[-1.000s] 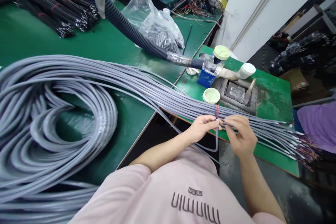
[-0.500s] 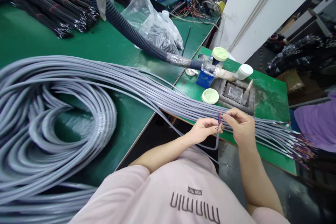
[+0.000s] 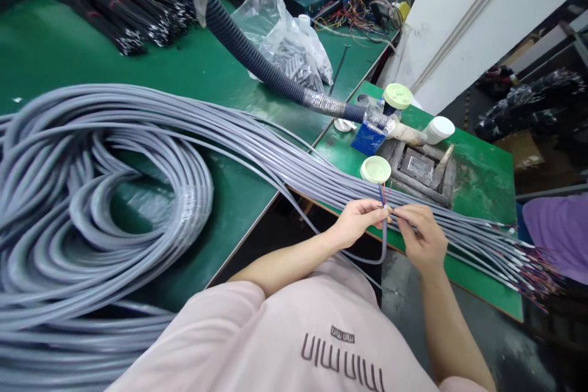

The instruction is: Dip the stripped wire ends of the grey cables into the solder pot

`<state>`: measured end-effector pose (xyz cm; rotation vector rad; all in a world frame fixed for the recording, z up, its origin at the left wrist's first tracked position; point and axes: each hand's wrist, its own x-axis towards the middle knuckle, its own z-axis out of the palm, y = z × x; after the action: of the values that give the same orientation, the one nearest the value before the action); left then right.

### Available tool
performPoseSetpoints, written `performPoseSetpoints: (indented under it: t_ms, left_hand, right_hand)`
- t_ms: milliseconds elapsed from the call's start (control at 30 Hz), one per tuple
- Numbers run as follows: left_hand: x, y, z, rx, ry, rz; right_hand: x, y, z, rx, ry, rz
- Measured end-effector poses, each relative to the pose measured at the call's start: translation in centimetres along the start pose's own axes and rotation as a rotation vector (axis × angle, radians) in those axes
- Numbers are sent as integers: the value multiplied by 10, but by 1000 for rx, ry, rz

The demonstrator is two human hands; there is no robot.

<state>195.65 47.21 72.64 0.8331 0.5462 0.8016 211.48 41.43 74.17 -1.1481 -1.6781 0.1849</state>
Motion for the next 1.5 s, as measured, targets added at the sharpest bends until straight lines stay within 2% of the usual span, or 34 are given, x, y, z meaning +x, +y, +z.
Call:
performPoseSetpoints:
  t_ms: [133, 233, 367, 433, 633, 800, 900, 967, 1133, 1333, 1400, 1500]
  left_hand:
    - [2, 2, 0, -14, 5, 9]
    - [2, 1, 1, 15, 0, 4]
    - [1, -4, 4, 102, -21, 24]
    - [-2, -6, 6, 182, -24, 40]
    - [-9, -7, 7, 558, -44, 205]
    - [-10, -6, 7, 654, -71, 280]
    - [-10, -7, 8, 671, -74, 286]
    - [-10, -8, 7, 671, -80, 285]
    - [-13, -10, 9, 640, -85, 290]
    - [-13, 1, 16, 573, -43, 261]
    - [-12, 5, 19, 523, -44, 233]
    - [-12, 5, 21, 472, -61, 171]
  right_hand:
    - [-8, 6, -1, -58, -50, -71]
    - [-5, 2, -3, -63, 29, -25]
    - [14, -15, -13, -74, 128, 72]
    - [27, -24, -20, -110, 73, 105]
    - [55, -32, -35, -190, -294, 192]
    - [56, -24, -37, -120, -425, 308]
    - [52, -21, -33, -36, -436, 366]
    - [48, -18, -29, 50, -380, 372]
    - [39, -13, -15, 222, -119, 311]
    - [42, -13, 0, 384, 196, 375]
    - [44, -12, -1, 412, 288, 393]
    - [46, -6, -13, 452, 447, 374]
